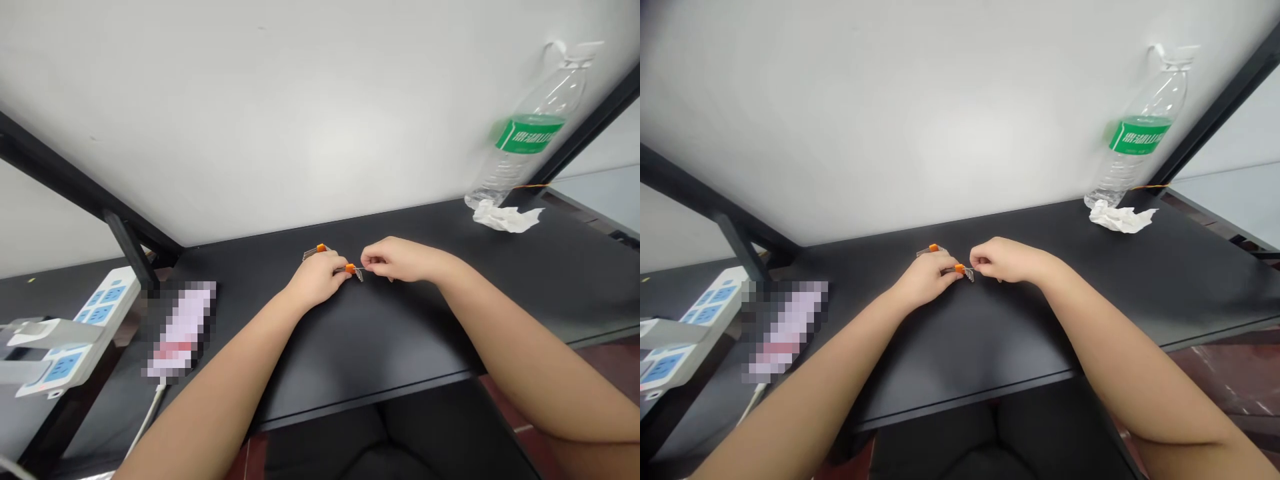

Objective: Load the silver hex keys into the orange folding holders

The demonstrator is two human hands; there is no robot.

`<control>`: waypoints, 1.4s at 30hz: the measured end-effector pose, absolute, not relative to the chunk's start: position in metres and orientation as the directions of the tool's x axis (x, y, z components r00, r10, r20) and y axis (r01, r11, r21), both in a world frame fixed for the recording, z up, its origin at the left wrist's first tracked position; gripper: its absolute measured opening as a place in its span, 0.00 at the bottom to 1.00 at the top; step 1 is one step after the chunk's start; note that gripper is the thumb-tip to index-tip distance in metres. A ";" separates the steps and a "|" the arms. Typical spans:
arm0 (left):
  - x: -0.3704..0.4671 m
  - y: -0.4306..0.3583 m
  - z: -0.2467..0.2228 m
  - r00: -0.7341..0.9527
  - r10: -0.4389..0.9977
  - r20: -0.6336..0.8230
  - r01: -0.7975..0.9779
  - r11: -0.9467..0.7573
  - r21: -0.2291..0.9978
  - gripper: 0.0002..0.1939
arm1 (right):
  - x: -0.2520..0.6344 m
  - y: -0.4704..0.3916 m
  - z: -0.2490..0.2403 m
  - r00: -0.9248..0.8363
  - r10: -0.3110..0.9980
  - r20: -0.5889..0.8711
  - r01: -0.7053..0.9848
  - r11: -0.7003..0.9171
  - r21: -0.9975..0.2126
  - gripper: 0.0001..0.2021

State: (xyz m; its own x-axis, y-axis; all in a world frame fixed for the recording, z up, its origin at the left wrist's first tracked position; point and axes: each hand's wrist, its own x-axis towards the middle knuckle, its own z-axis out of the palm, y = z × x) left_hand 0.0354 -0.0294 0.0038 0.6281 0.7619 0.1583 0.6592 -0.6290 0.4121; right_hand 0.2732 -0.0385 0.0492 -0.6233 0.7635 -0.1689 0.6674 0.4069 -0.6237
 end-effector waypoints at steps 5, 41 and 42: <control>0.035 -0.029 0.003 0.617 0.771 0.157 0.664 -0.618 0.422 0.09 | 0.275 -0.038 0.049 -0.597 0.785 -0.166 0.684 0.389 -0.618 0.03; 0.038 -0.031 -0.001 0.590 0.783 0.198 0.637 -0.601 0.482 0.06 | 0.241 -0.054 0.032 -0.592 0.786 0.179 0.625 0.587 -0.515 0.07; 0.038 -0.031 -0.001 0.585 0.787 0.196 0.644 -0.598 0.477 0.06 | 0.243 -0.054 0.033 -0.585 0.792 0.174 0.627 0.578 -0.522 0.06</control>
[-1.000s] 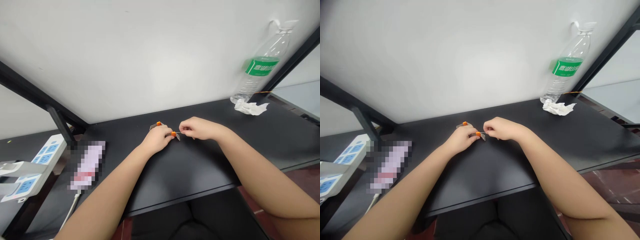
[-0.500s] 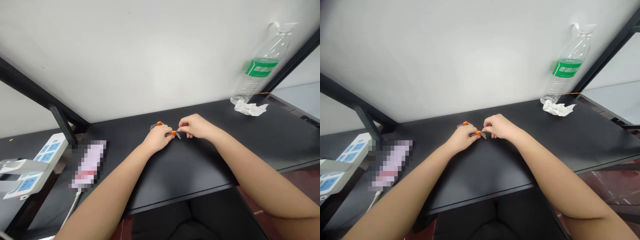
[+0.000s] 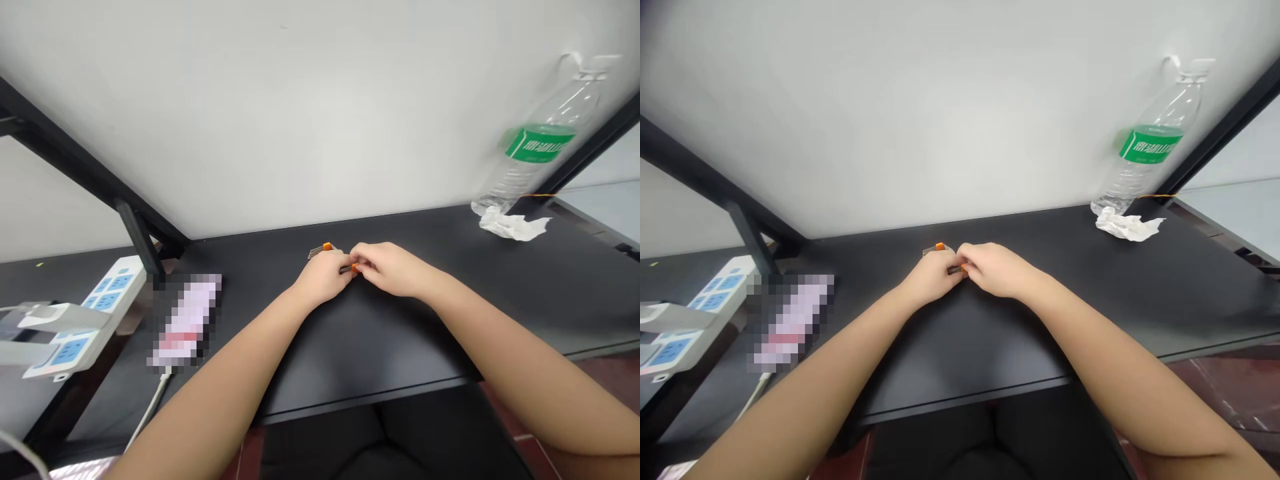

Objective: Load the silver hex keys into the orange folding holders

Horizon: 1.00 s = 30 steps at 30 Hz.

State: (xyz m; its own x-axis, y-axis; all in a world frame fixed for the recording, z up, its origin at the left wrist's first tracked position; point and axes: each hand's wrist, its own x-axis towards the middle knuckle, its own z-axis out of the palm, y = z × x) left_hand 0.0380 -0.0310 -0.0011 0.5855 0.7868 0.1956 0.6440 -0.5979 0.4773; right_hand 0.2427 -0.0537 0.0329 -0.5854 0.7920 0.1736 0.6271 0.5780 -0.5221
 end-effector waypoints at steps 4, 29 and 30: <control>0.038 -0.031 -0.001 0.570 0.803 0.173 0.680 -0.579 0.449 0.09 | 0.251 -0.048 0.033 -0.546 0.826 0.142 0.645 0.522 -0.558 0.06; 0.036 -0.028 -0.003 0.603 0.776 0.183 0.655 -0.613 0.442 0.08 | 0.253 -0.036 0.015 -0.586 0.804 0.096 0.603 0.513 -0.611 0.06; 0.036 -0.028 -0.003 0.606 0.774 0.184 0.653 -0.616 0.440 0.08 | 0.251 -0.036 0.014 -0.587 0.802 0.110 0.608 0.526 -0.595 0.06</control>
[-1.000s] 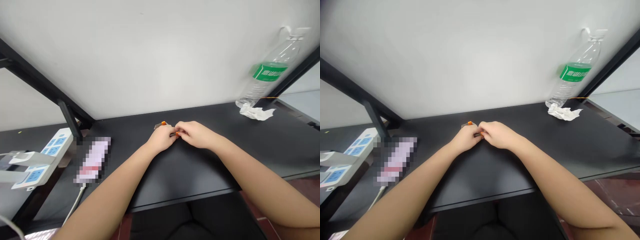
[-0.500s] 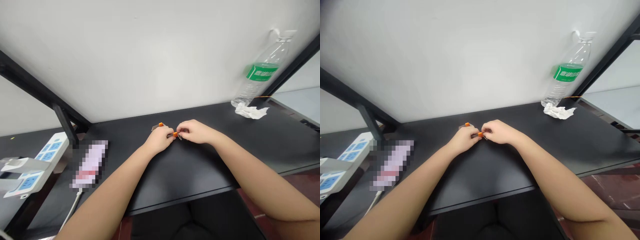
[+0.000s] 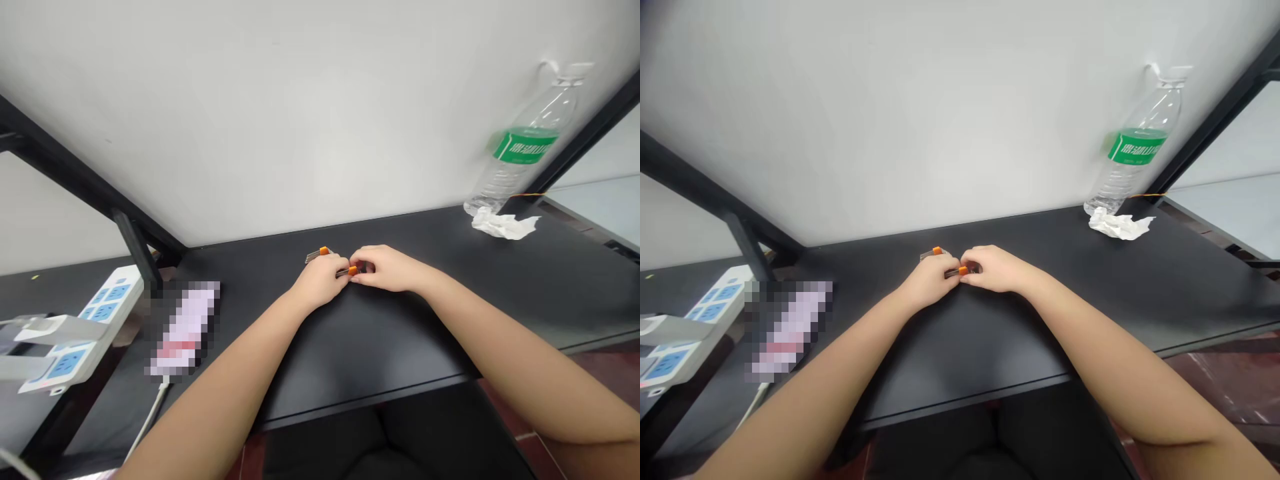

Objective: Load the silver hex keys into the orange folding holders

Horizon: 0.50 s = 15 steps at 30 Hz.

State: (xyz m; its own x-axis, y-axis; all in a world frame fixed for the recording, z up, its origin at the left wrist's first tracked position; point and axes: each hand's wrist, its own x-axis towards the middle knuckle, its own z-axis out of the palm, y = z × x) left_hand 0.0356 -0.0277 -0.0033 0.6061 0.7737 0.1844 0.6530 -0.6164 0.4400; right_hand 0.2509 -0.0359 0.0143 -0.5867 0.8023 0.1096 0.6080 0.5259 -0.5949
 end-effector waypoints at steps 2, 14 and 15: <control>0.036 -0.027 -0.004 0.604 0.776 0.182 0.660 -0.615 0.433 0.07 | 0.248 -0.035 0.013 -0.581 0.805 0.123 0.628 0.539 -0.561 0.05; 0.037 -0.027 -0.005 0.571 0.795 0.204 0.715 -0.604 0.353 0.10 | 0.241 -0.042 0.017 -0.526 0.850 0.037 0.819 0.517 -0.247 0.02; 0.037 -0.027 -0.005 0.574 0.793 0.207 0.717 -0.608 0.342 0.11 | 0.237 -0.044 0.017 -0.516 0.856 0.026 0.835 0.510 -0.209 0.02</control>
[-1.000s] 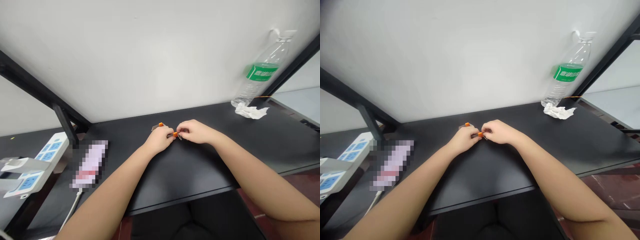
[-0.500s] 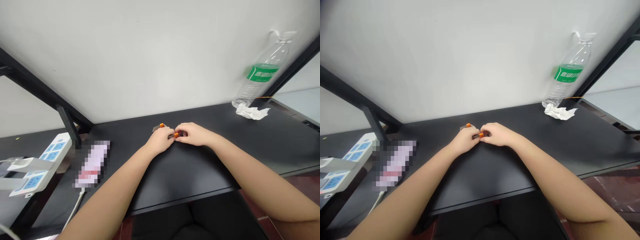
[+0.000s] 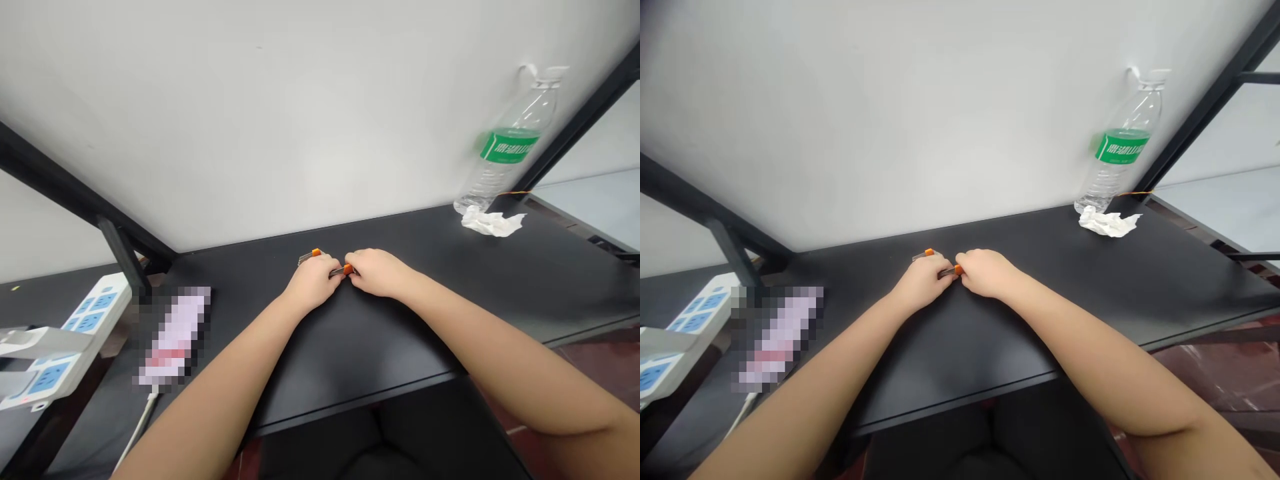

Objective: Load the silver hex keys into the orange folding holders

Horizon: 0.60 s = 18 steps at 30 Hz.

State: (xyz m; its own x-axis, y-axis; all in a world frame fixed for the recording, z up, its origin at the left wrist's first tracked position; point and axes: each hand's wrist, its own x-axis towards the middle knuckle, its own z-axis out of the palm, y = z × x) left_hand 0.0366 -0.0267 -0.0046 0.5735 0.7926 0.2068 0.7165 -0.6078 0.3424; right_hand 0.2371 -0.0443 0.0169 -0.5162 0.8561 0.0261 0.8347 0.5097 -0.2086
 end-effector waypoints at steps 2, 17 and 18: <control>0.037 -0.027 -0.004 0.583 0.785 0.210 0.715 -0.619 0.325 0.11 | 0.230 -0.048 0.016 -0.506 0.862 0.013 0.852 0.503 -0.147 0.04; 0.039 -0.030 -0.002 0.602 0.774 0.196 0.728 -0.633 0.265 0.09 | 0.227 -0.052 0.009 -0.460 0.887 0.037 0.880 0.461 -0.116 0.07; 0.039 -0.031 0.000 0.604 0.771 0.201 0.725 -0.636 0.264 0.08 | 0.230 -0.049 0.008 -0.449 0.893 0.044 0.885 0.451 -0.120 0.07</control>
